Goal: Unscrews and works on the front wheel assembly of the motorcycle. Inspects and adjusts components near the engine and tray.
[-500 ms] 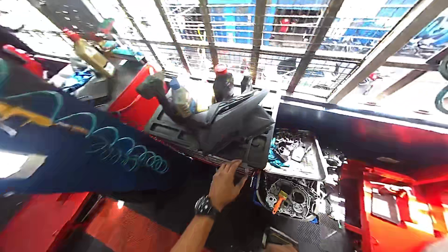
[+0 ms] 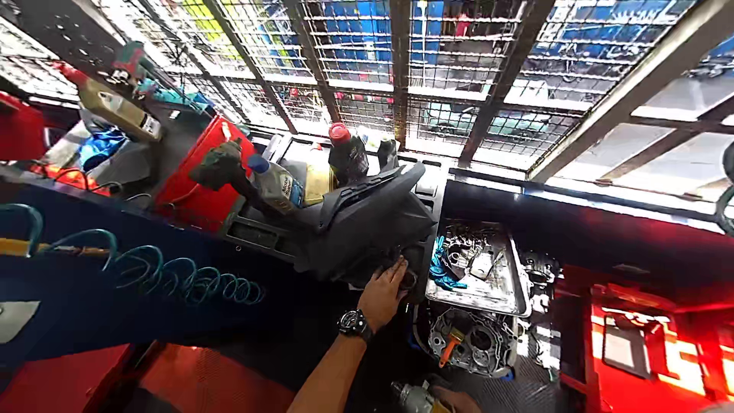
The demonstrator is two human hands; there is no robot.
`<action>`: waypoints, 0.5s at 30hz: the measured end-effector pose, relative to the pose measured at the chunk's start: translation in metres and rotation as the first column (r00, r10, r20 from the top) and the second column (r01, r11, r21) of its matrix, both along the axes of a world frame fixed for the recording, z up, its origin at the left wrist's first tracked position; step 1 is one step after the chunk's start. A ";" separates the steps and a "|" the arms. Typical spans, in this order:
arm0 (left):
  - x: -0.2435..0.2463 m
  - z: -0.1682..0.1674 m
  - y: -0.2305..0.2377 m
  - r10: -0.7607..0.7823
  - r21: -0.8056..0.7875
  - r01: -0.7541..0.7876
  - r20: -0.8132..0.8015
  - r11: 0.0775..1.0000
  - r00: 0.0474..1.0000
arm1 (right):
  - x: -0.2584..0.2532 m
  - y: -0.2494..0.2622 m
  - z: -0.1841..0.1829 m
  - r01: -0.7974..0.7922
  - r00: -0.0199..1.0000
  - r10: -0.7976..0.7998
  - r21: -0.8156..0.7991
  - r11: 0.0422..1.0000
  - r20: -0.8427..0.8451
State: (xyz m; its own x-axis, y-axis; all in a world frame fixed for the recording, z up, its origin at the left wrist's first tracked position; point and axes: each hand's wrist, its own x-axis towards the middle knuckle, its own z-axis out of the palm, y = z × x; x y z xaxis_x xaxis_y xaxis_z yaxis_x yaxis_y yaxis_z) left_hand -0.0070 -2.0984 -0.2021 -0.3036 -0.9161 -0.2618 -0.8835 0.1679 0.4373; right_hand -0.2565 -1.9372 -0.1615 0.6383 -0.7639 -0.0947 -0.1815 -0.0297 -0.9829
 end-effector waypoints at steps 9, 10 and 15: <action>0.054 0.042 0.129 0.639 0.267 -0.638 -0.611 0.722 0.468 | 0.073 -0.040 0.100 -0.142 0.963 0.224 0.430 0.892 -0.147; 0.065 0.052 0.161 0.669 0.308 -0.698 -0.668 0.647 0.326 | 0.087 -0.041 0.119 -0.169 0.944 0.275 0.449 0.878 -0.182; 0.087 0.072 0.356 0.748 0.243 -0.909 -0.656 0.339 0.104 | 0.125 0.000 0.094 -0.584 0.811 0.424 0.497 0.642 0.404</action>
State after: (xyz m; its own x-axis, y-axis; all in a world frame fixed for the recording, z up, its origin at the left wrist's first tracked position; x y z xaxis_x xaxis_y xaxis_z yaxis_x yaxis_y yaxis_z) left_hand 0.0801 -1.7427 -0.1300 0.6957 -0.6869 -0.2104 -0.0676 -0.3542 0.9327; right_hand -0.1313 -1.9375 -0.0671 0.9678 -0.1596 -0.1946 -0.0820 0.5312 -0.8433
